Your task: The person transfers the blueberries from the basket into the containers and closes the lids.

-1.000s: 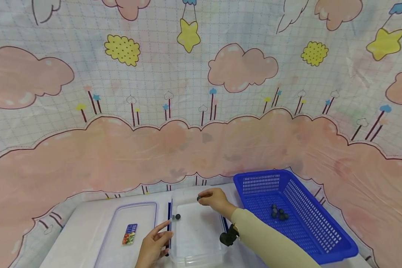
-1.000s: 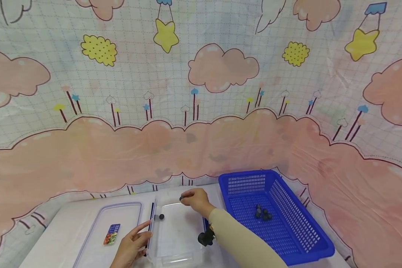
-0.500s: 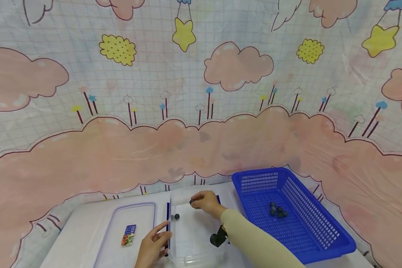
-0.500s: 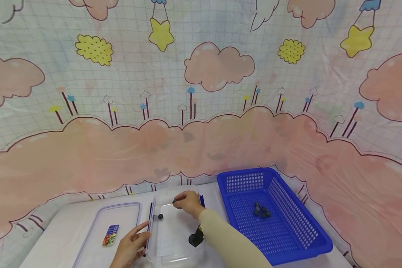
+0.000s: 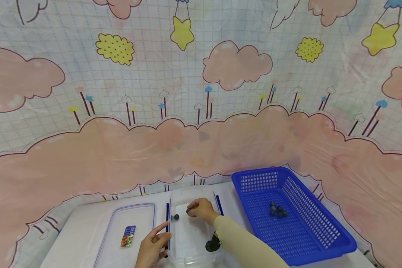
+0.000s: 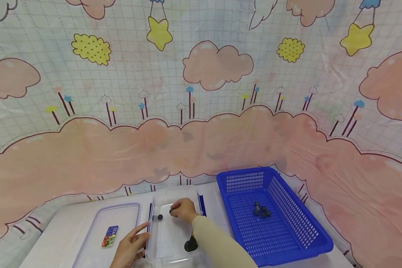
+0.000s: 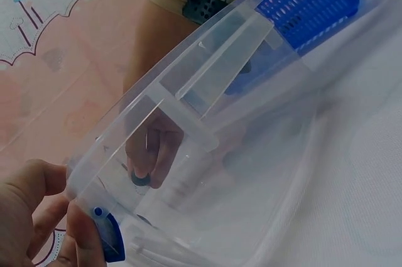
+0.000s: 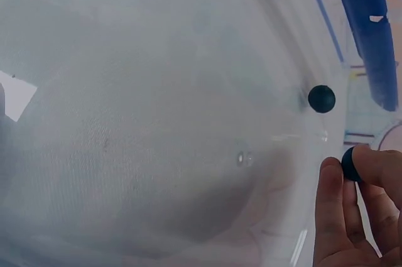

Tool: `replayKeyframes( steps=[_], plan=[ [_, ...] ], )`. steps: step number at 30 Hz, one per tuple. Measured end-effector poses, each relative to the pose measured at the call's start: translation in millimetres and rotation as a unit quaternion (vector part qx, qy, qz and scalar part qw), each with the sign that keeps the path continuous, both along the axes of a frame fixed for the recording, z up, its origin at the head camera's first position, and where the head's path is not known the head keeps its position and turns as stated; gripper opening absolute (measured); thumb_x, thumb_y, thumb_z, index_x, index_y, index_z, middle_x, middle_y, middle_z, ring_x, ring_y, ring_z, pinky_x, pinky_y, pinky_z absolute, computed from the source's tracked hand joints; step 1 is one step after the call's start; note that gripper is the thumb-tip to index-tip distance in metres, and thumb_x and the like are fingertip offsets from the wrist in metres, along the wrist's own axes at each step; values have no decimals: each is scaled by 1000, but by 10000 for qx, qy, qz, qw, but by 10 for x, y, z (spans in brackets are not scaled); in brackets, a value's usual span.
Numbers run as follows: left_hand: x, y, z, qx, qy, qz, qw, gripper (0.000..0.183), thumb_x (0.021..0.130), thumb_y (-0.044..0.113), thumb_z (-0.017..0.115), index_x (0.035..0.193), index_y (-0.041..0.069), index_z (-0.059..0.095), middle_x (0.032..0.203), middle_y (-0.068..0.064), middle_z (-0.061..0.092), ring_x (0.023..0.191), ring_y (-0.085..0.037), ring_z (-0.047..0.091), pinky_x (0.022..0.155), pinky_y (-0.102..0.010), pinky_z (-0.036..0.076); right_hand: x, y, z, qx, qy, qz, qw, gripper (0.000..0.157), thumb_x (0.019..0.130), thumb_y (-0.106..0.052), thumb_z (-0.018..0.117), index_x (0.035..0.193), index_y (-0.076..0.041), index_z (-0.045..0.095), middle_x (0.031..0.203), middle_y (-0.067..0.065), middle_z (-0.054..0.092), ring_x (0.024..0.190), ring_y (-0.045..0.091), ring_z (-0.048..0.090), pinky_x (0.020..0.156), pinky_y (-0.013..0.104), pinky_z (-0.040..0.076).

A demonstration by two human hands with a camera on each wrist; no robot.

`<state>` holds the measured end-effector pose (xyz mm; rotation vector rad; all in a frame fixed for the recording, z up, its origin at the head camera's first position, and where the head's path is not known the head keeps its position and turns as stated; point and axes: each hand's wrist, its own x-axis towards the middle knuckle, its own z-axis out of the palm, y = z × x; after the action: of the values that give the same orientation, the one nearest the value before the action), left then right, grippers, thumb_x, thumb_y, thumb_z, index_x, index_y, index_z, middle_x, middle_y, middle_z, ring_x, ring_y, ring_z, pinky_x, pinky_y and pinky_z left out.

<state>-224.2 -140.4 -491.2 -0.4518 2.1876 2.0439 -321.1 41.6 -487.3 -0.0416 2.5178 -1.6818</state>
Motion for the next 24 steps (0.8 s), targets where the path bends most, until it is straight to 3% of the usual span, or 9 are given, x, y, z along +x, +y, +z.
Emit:
replayKeyframes(
  steps=[15,24],
  plan=[
    [0,-20,0,-49,90,-80,9999,52,91,17,70,139,6,54,89,2,67,78,-17,53,59,-29,54,-69,-8,-88,-45,-16,-7,10000,15,79,4,76,93,-1,73,84,5,67,74,14,63,72,30,59],
    [-23,-33,16,2,75,-101,9999,52,91,16,70,140,7,54,89,2,68,77,-18,53,58,-29,54,-1,25,5,-96,47,130,9999,18,82,2,74,99,5,71,84,5,69,73,12,64,72,29,58]
  ],
)
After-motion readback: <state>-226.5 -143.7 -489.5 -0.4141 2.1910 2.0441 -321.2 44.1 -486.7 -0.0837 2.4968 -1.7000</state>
